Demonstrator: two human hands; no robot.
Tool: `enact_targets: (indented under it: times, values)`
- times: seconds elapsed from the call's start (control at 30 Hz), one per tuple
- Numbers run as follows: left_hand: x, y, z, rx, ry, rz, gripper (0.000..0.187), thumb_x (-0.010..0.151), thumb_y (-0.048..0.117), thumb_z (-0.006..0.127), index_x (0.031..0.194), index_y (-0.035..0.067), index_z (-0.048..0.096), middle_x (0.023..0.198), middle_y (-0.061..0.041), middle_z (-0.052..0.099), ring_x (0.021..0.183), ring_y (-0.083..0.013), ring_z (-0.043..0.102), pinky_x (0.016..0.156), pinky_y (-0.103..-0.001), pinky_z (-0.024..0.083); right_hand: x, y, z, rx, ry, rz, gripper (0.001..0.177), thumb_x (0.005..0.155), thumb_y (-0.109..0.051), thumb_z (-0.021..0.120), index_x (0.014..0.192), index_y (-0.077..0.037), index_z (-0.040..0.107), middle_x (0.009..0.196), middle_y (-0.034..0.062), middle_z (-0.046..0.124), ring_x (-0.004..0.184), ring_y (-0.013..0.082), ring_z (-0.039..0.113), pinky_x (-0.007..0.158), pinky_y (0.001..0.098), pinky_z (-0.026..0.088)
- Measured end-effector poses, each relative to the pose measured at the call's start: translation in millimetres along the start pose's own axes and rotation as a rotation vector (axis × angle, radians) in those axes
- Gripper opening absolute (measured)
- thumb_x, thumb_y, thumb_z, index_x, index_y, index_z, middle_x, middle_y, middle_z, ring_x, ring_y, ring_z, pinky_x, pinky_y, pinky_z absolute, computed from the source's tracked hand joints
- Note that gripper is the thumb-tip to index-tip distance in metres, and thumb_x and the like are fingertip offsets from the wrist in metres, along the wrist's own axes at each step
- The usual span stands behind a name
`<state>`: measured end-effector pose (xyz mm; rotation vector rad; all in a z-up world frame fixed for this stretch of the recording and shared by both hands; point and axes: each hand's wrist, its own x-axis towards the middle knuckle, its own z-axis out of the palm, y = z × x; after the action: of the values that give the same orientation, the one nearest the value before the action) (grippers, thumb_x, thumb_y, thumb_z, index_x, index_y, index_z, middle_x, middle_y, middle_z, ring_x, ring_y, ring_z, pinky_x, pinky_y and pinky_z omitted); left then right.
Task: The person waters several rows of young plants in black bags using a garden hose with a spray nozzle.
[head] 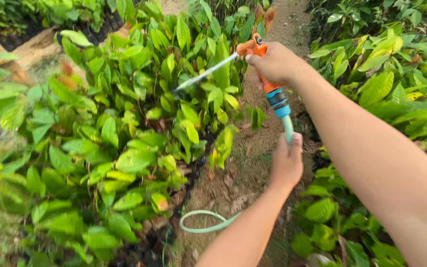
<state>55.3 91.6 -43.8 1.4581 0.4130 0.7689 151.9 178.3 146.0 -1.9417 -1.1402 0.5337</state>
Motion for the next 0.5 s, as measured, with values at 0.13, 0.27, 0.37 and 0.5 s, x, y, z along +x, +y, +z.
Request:
enact_targets:
  times: [0.13,0.27,0.37,0.5]
  values:
    - [44.3,-6.4,1.3,0.162,0.021,0.112,0.044,0.102,0.047,0.044,0.113,0.006,0.054,0.092,-0.016,0.064,0.085,-0.0343,0.063,0.073,-0.046,0.048,41.1,-12.8,-32.8,-0.159,0.301,-0.073,0.026,0.096,-0.022,0.051,0.12,-0.02,0.061,0.064,0.0045,0.061,0.051,0.0192,0.062,0.05,0.0373,0.055]
    - [69.5,-14.3,0.2,0.202,-0.145,-0.044,0.044,0.097,0.046,0.046,0.116,0.008,0.053,0.094,-0.018,0.066,0.088,-0.0357,0.065,0.077,-0.046,0.049,67.6,-23.2,-75.2,-0.114,0.253,-0.028,0.023,0.098,-0.024,0.053,0.114,-0.009,0.058,0.068,0.004,0.061,0.056,0.0182,0.063,0.054,0.0379,0.056]
    - [70.1,-16.4,15.3,0.193,-0.232,-0.14,0.043,0.098,0.046,0.047,0.117,0.008,0.053,0.093,-0.017,0.065,0.089,-0.0362,0.063,0.076,-0.047,0.047,78.5,-21.0,-78.8,-0.102,0.08,0.068,0.024,0.097,-0.025,0.054,0.111,-0.006,0.058,0.068,0.0048,0.063,0.055,0.017,0.065,0.056,0.0366,0.057]
    - [92.3,-16.0,31.6,0.188,-0.404,-0.238,0.044,0.102,0.048,0.04,0.113,0.007,0.051,0.085,-0.015,0.062,0.077,-0.0325,0.062,0.069,-0.047,0.046,90.1,-5.4,-84.1,-0.271,0.281,0.064,0.025,0.098,-0.024,0.055,0.117,-0.01,0.064,0.069,0.0077,0.062,0.055,0.0186,0.062,0.056,0.0381,0.055]
